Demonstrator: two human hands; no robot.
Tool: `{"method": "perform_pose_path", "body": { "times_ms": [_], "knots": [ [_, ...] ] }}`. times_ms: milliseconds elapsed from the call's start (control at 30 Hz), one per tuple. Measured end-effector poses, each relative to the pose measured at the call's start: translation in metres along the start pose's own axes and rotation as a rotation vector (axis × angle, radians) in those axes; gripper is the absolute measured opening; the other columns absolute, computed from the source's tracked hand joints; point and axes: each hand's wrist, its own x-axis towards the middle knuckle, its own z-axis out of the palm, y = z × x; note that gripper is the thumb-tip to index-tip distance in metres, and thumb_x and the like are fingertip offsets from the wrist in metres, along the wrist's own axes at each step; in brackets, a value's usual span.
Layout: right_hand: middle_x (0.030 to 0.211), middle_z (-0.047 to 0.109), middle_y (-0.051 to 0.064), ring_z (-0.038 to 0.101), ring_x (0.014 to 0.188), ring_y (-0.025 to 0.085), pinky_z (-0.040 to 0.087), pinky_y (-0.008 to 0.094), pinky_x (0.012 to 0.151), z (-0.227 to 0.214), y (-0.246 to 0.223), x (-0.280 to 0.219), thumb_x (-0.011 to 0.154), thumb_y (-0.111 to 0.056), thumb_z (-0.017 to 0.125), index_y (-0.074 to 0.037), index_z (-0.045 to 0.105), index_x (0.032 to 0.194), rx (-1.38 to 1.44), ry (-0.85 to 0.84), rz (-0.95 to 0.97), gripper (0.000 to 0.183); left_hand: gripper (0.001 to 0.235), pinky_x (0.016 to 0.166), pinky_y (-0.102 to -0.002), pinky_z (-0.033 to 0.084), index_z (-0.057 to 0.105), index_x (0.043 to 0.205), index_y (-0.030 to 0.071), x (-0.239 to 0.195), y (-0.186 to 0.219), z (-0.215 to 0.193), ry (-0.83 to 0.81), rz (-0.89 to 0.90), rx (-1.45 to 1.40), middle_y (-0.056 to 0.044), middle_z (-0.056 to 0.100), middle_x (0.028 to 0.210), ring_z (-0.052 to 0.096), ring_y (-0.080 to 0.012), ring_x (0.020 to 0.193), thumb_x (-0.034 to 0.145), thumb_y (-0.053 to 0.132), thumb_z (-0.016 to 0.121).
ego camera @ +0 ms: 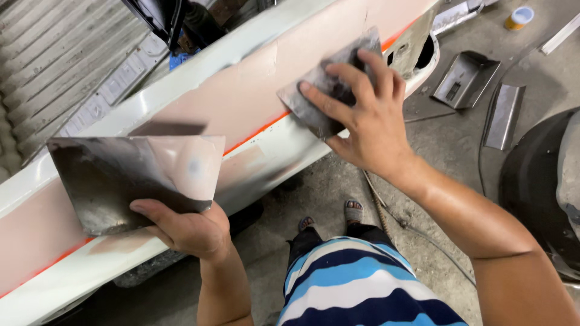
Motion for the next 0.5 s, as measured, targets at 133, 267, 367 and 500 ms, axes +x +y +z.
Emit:
{"method": "perform_pose_path", "body": {
  "times_ms": [133,267,367,500],
  "knots": [
    [0.149,0.045,0.005,0.033,0.143,0.039,0.032,0.06,0.112,0.008,-0.002,-0.029,0.063,-0.026,0.088,-0.04,0.062,0.147,0.003,-0.139,0.036,0.089,0.072,0.136,-0.045,0.031,0.023,0.166,0.008,-0.001,0.0,0.004,0.023,-0.008,0.017,-0.009,0.028,0.173,0.035,-0.0266,0.159,0.112,0.038,0.061],
    [0.15,0.044,0.006,0.034,0.143,0.038,0.032,0.057,0.114,-0.003,0.011,-0.031,0.075,-0.027,0.085,-0.038,0.062,0.15,-0.027,-0.102,0.004,0.079,0.073,0.137,-0.043,0.029,0.022,0.167,0.006,-0.005,0.002,0.006,-0.034,-0.034,0.011,-0.01,0.027,0.173,0.034,-0.025,0.156,0.114,0.04,0.058],
    [0.15,0.046,0.007,0.035,0.147,0.037,0.032,0.053,0.115,-0.024,0.038,-0.017,0.082,-0.025,0.082,-0.035,0.064,0.151,-0.063,-0.046,0.04,0.072,0.073,0.138,-0.042,0.029,0.022,0.168,0.005,-0.006,0.002,0.007,-0.034,-0.016,0.028,-0.01,0.027,0.172,0.034,-0.0245,0.157,0.115,0.041,0.058],
    [0.147,0.048,0.015,0.038,0.14,0.039,0.031,0.054,0.112,-0.047,0.078,0.005,0.085,-0.025,0.08,-0.028,0.065,0.152,-0.032,-0.016,0.085,0.07,0.072,0.137,-0.042,0.031,0.021,0.167,0.006,-0.006,0.001,0.011,-0.045,-0.022,0.02,-0.01,0.027,0.174,0.034,-0.0247,0.156,0.114,0.04,0.058]
  ]
}}
